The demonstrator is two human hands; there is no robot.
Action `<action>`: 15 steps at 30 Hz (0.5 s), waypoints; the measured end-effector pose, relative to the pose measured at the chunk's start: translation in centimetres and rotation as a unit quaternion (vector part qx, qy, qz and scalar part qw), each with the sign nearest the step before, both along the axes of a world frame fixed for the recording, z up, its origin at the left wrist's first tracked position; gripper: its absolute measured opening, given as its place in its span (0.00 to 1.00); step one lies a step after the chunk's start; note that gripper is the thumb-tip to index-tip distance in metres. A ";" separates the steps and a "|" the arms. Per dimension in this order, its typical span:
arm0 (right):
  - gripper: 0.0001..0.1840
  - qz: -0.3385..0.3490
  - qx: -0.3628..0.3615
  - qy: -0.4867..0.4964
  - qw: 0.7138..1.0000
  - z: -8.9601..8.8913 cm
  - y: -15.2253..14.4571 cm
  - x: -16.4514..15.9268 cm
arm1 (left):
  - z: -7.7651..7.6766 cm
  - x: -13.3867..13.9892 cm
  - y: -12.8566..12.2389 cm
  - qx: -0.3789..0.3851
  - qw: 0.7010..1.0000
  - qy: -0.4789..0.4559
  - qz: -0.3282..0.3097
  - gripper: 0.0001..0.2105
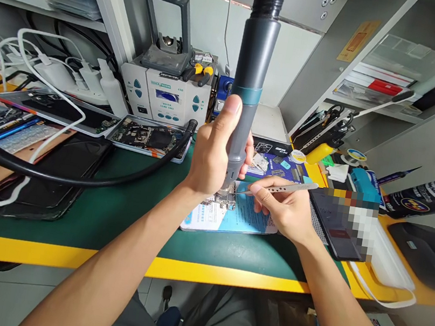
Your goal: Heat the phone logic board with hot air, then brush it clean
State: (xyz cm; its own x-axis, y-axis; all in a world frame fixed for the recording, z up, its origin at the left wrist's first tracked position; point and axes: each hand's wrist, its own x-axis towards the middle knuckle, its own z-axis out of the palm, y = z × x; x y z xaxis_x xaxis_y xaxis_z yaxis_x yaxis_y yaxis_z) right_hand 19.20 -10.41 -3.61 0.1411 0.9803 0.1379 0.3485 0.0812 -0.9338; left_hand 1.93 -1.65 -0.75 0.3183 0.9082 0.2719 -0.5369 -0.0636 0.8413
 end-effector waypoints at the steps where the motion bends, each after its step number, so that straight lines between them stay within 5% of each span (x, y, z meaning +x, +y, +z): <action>1: 0.26 -0.001 0.002 0.000 1.000 0.0 0.0 0.0 | 0.0 0.0 0.1 0.002 1.000 0.001 0.002 0.38; 15: 0.26 0.000 0.010 0.000 1.000 0.3 -0.2 -0.1 | -0.5 0.4 0.4 0.020 1.000 -0.003 0.020 0.39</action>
